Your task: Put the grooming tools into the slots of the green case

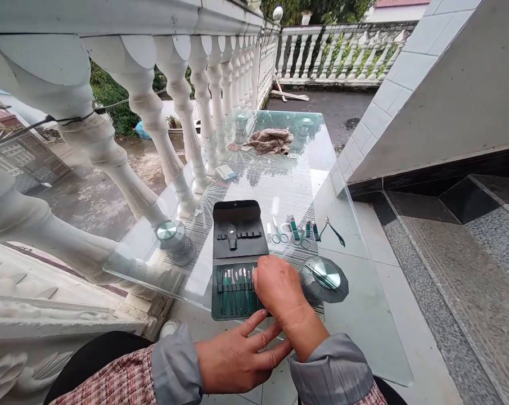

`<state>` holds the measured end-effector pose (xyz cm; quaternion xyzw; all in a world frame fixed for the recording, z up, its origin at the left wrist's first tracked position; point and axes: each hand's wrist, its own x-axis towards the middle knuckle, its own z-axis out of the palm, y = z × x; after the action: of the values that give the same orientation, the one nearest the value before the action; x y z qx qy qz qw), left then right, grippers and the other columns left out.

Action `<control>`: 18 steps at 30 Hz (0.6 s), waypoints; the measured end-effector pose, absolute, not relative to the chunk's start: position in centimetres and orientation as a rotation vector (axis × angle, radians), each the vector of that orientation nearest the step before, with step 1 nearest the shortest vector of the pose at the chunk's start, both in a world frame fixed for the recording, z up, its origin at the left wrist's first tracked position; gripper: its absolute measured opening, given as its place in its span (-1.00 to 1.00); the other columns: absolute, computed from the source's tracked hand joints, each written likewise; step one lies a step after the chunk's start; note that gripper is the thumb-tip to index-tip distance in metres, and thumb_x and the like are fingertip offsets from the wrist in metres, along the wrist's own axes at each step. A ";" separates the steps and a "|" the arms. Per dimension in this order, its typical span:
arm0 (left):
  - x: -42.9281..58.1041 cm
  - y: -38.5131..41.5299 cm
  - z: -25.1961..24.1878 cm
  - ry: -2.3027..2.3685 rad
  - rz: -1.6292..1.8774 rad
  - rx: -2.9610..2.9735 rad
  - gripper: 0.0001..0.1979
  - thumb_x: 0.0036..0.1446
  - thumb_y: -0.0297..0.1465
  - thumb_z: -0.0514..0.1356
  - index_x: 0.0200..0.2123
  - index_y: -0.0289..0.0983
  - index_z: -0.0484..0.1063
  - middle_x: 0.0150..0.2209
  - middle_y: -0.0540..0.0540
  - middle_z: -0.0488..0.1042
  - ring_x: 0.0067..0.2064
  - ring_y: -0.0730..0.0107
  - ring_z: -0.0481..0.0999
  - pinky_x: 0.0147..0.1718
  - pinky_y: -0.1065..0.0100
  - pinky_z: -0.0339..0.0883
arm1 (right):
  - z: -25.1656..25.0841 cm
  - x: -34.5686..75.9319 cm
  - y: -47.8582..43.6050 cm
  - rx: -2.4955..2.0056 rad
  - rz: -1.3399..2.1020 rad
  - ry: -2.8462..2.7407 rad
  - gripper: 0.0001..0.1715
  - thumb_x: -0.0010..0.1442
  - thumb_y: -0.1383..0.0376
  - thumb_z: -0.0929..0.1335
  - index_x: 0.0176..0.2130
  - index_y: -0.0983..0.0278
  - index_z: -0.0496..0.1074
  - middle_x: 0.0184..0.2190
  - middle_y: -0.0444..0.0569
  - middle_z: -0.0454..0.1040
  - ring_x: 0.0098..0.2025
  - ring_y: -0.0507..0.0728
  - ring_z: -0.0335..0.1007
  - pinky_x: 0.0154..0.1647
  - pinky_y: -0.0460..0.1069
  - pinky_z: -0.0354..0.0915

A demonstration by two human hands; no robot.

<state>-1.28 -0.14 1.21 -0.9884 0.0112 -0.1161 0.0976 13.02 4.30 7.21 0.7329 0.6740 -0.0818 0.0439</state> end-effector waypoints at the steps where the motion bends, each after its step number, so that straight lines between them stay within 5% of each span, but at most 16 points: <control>1: -1.3 -0.1 1.2 0.036 -0.349 -2.934 -0.66 0.25 -0.45 -0.05 0.00 -0.31 0.41 0.23 -0.15 0.12 0.25 -0.07 0.04 0.16 -0.07 0.02 | 7.1 12.9 4.3 2.255 -0.244 2.059 -0.68 0.22 0.32 0.15 -0.33 0.34 0.43 -0.32 0.12 0.49 -0.32 0.17 0.43 -0.44 -0.02 0.06; 18: -1.4 -0.3 1.0 0.008 -0.384 -2.915 -0.67 0.24 -0.45 -0.05 -0.03 -0.29 0.42 0.23 -0.13 0.12 0.23 0.00 0.08 0.11 -0.11 0.08 | 5.8 15.2 4.4 2.523 -0.445 2.166 -0.62 0.18 0.20 0.18 -0.56 0.24 0.36 -0.56 -0.08 0.44 -0.50 0.04 0.25 -0.48 -0.06 -0.02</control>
<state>-1.38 -0.31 0.97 -0.9864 0.0027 -0.1300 0.1006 15.24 4.44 5.76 0.7477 0.6420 -0.1318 -0.1066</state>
